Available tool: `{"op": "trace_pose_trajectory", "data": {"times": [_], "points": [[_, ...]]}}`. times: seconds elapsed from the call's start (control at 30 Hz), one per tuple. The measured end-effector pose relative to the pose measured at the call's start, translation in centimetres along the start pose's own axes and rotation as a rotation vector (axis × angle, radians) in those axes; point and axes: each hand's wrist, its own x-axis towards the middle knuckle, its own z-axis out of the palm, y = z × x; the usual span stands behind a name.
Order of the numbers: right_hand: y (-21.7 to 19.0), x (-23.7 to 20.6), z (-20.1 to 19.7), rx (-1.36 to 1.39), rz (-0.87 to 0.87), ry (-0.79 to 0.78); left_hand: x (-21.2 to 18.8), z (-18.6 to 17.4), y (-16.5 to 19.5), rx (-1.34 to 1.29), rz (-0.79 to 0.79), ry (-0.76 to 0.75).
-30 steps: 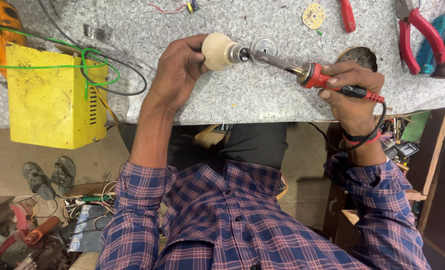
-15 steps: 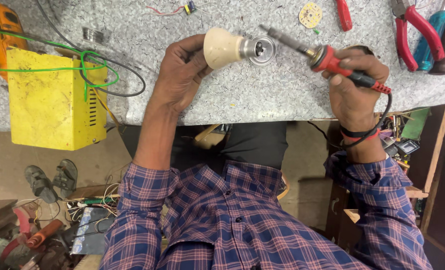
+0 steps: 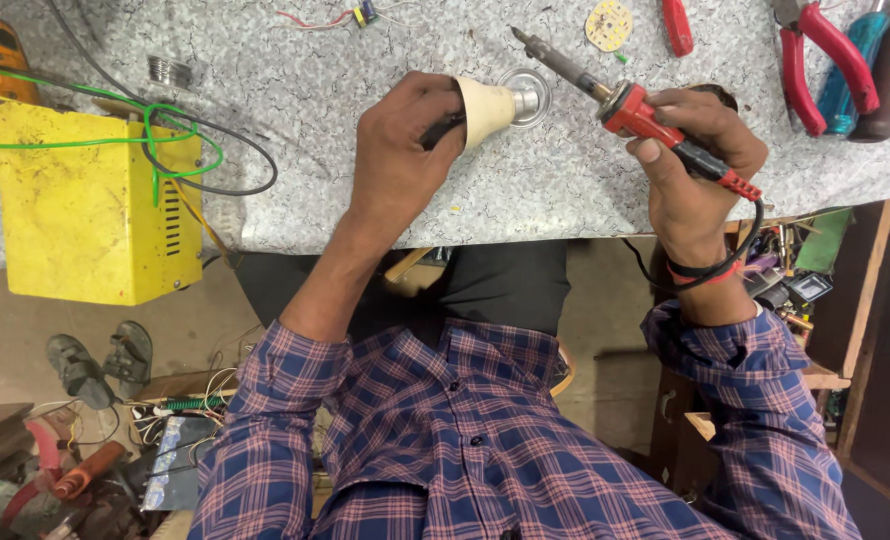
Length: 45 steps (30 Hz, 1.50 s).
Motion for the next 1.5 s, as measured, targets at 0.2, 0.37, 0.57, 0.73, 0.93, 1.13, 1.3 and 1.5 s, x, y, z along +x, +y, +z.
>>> {"op": "trace_pose_trajectory", "data": {"times": [0.2,0.37,0.57,0.73,0.93,1.13,1.3,1.5], "points": [[0.0,0.0,-0.1,-0.008,0.011,-0.009,0.6,0.3,0.2,0.004,-0.062,0.030],[0.0,0.1,-0.1,-0.026,0.007,-0.012,0.4,0.2,0.3,0.020,0.086,0.063],[0.0,-0.1,-0.2,-0.053,0.006,-0.009,0.2,0.8,0.4,0.172,0.064,0.050],[-0.3,0.1,0.1,-0.031,0.006,-0.005,0.4,0.9,-0.4,0.187,0.041,0.056],[-0.6,0.5,0.5,0.180,0.052,0.054,1.6,-1.4,-2.5,-0.458,-0.368,-0.110],[-0.8,0.0,-0.1,0.158,0.043,-0.015,2.3,-3.8,-3.3,-0.744,-0.384,-0.281],[-0.4,-0.3,-0.6,0.070,0.012,-0.039,2.5,-4.3,-3.1,-0.777,-0.406,-0.279],[-0.1,-0.6,-1.1,0.028,0.041,-0.033,2.7,-4.5,-2.9,-0.816,-0.430,-0.295]]}}
